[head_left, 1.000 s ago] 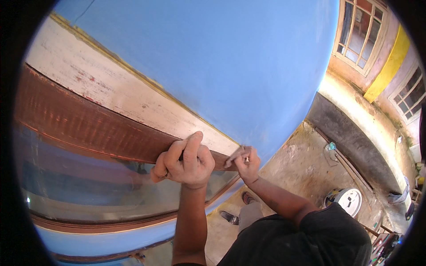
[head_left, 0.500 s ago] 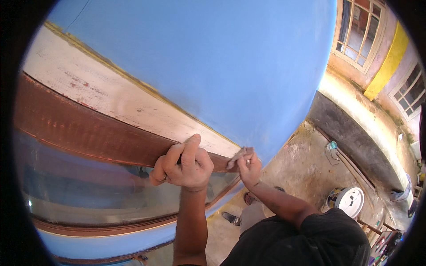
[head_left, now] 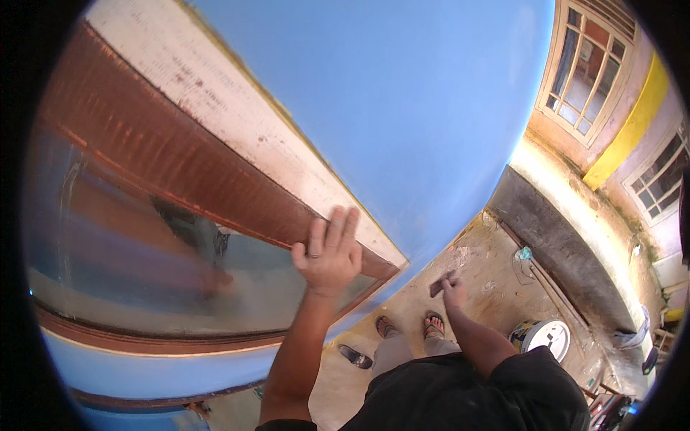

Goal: The person sands the wooden frame of a window using a small abrasive pad. They work along the vertical and horizontal edges of the frame, repeatedly rubbing the surface to smooth it.

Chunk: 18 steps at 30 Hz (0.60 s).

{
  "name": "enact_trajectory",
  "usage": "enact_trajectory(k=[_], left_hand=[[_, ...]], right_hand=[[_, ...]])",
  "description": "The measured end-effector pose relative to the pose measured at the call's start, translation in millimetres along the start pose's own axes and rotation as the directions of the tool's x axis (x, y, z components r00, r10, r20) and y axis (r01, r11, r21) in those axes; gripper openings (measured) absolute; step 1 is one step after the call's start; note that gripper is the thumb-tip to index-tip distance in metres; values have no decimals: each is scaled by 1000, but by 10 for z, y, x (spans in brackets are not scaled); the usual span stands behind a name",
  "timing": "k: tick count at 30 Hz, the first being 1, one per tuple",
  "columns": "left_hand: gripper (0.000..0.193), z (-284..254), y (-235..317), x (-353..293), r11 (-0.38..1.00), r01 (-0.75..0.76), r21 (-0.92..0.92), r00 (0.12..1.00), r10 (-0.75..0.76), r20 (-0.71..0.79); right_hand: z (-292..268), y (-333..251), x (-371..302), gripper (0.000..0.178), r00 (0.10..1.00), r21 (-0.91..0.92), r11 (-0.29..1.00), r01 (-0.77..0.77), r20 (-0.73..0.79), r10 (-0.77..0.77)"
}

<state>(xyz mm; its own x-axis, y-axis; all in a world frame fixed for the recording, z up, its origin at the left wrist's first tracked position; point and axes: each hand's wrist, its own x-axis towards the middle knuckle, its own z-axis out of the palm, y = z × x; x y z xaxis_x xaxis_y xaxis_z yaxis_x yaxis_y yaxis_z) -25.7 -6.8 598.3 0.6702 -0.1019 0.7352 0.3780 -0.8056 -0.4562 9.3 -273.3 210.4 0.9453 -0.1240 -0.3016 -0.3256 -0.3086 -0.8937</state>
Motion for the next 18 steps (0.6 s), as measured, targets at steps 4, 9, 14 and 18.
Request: enact_trajectory(k=[4, 9, 14, 18], left_hand=[[61, 185, 445, -783, 979, -36, -201, 935, 104, 340], [64, 400, 855, -1281, 957, 79, -278, 905, 48, 423], [62, 142, 740, -960, 915, 172, -366, 880, 24, 474], [61, -53, 606, -869, 927, 132, -351, 877, 56, 477]], right_hand=[[-880, 585, 201, 34, 994, -262, 959, -107, -16, 107], [-1935, 1096, -5, 37, 981, -345, 919, -191, -73, 177], [-2425, 1628, -243, 30, 975, -258, 941, -220, -28, 221], [-2461, 1775, -314, 19, 937, 88, 941, -328, 160, 312]])
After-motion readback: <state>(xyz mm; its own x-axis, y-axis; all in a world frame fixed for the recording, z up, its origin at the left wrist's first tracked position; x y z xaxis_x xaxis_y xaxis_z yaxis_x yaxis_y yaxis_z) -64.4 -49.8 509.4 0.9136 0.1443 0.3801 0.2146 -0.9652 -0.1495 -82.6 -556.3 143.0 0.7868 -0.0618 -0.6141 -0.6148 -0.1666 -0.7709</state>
